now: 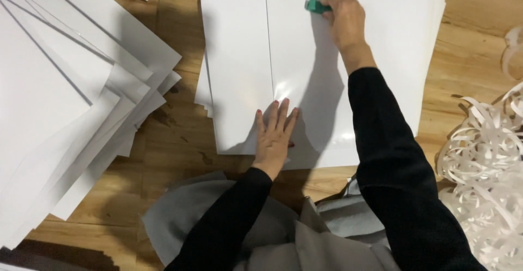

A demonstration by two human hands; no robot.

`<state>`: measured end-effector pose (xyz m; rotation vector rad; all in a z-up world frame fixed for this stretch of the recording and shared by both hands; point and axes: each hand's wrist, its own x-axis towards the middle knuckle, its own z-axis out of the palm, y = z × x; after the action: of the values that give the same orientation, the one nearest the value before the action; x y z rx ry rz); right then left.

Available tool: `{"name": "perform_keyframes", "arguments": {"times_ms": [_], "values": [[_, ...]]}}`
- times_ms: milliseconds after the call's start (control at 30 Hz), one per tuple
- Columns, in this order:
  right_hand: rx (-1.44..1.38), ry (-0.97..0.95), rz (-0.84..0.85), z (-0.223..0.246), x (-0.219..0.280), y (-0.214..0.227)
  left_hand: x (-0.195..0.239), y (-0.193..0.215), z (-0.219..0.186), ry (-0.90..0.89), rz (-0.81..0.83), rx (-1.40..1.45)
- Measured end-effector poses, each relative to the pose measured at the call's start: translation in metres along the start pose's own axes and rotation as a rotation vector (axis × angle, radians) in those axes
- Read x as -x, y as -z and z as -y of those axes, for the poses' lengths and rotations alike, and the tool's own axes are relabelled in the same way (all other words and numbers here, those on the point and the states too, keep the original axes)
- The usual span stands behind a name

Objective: The person folds large white sheets of paper in half lengthwise and uses a green tool to press and smooth the crease. They repeat this process for multiple sheets, stacking the finished folded papers on the floor.

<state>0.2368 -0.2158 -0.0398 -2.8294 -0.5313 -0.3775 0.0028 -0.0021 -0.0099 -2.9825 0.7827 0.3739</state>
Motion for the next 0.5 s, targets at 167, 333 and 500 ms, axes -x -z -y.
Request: {"name": "perform_keyframes", "arguments": {"times_ms": [167, 333, 500], "values": [[-0.05, -0.124, 0.188, 0.083, 0.113, 0.069, 0.0, 0.041, 0.006, -0.004, 0.267, 0.253], [0.02, -0.034, 0.379, 0.102, 0.217, 0.111, 0.001, 0.033, -0.007, 0.05, 0.234, 0.177], [0.054, -0.138, 0.359, 0.052, 0.263, 0.127, 0.006, 0.035, -0.016, 0.088, 0.23, 0.112]]}}
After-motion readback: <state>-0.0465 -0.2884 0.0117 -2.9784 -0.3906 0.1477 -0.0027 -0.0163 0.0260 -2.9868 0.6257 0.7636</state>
